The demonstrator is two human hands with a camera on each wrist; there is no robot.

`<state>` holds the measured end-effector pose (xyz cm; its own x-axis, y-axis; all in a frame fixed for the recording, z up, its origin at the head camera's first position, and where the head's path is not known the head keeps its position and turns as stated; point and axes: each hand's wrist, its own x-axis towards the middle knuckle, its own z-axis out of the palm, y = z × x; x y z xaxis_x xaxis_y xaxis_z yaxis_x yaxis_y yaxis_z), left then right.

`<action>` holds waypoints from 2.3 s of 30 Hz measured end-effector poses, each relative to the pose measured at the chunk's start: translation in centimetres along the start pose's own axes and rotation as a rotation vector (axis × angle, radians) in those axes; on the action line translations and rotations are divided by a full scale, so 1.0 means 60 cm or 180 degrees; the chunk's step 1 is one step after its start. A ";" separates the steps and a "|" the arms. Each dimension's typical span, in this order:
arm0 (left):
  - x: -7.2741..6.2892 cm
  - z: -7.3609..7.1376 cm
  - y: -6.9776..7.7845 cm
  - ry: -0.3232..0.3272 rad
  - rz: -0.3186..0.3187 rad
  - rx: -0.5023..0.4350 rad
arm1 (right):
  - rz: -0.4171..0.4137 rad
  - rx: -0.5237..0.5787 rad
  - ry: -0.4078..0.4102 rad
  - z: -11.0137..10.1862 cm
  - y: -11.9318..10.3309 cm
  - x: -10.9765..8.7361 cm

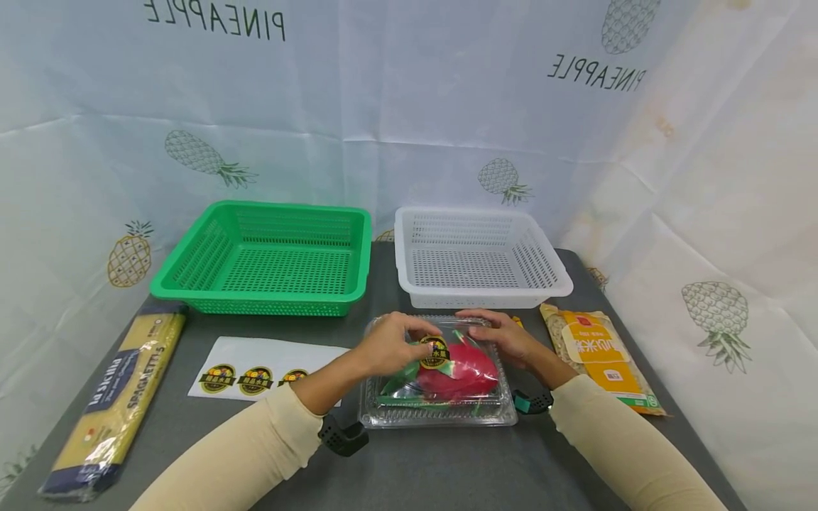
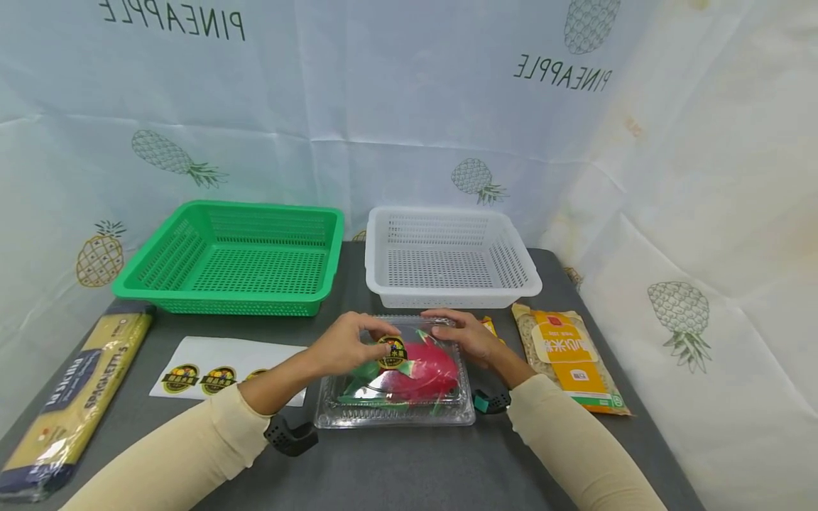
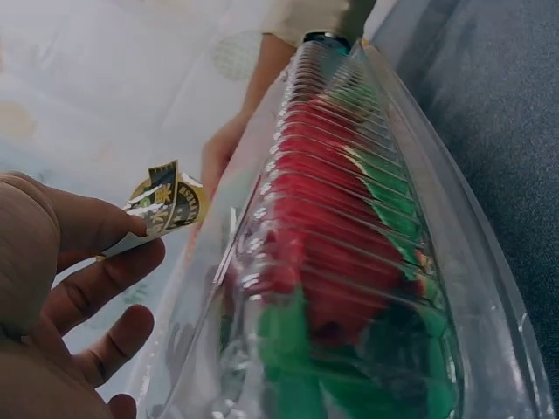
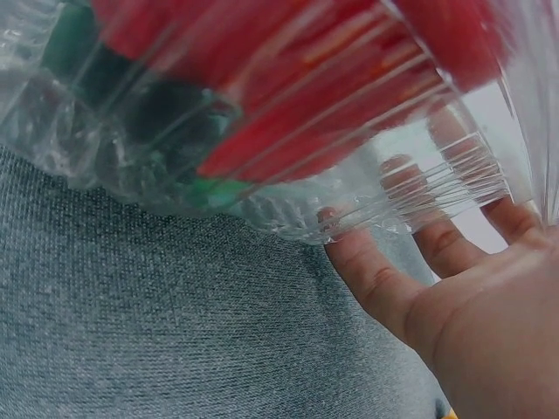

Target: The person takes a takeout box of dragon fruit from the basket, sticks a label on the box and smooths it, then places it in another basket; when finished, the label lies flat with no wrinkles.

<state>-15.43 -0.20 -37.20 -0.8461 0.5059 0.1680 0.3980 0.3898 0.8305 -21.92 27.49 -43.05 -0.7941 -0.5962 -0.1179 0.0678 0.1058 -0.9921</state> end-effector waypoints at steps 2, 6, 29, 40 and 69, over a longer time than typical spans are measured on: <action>0.001 0.003 -0.001 -0.0018 0.0003 0.0000 | -0.0003 0.0006 -0.0003 0.000 0.001 0.000; 0.001 0.008 -0.002 -0.0024 0.0031 0.0025 | -0.0035 0.0003 -0.0015 0.000 0.002 -0.001; 0.001 0.035 -0.007 0.0514 0.0216 0.0701 | -0.0110 0.0051 -0.0097 -0.003 0.005 0.002; -0.003 0.044 -0.006 0.0625 0.0491 0.1338 | -0.0139 0.0150 -0.0127 -0.002 0.006 0.002; 0.019 0.012 -0.021 0.0208 -0.0583 0.1621 | -0.0218 0.0170 -0.0153 0.001 0.005 -0.004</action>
<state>-16.64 0.43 -38.45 -0.9316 0.3520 0.0909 0.3495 0.7987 0.4897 -21.67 27.59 -43.30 -0.7682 -0.6383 -0.0502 0.0474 0.0215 -0.9986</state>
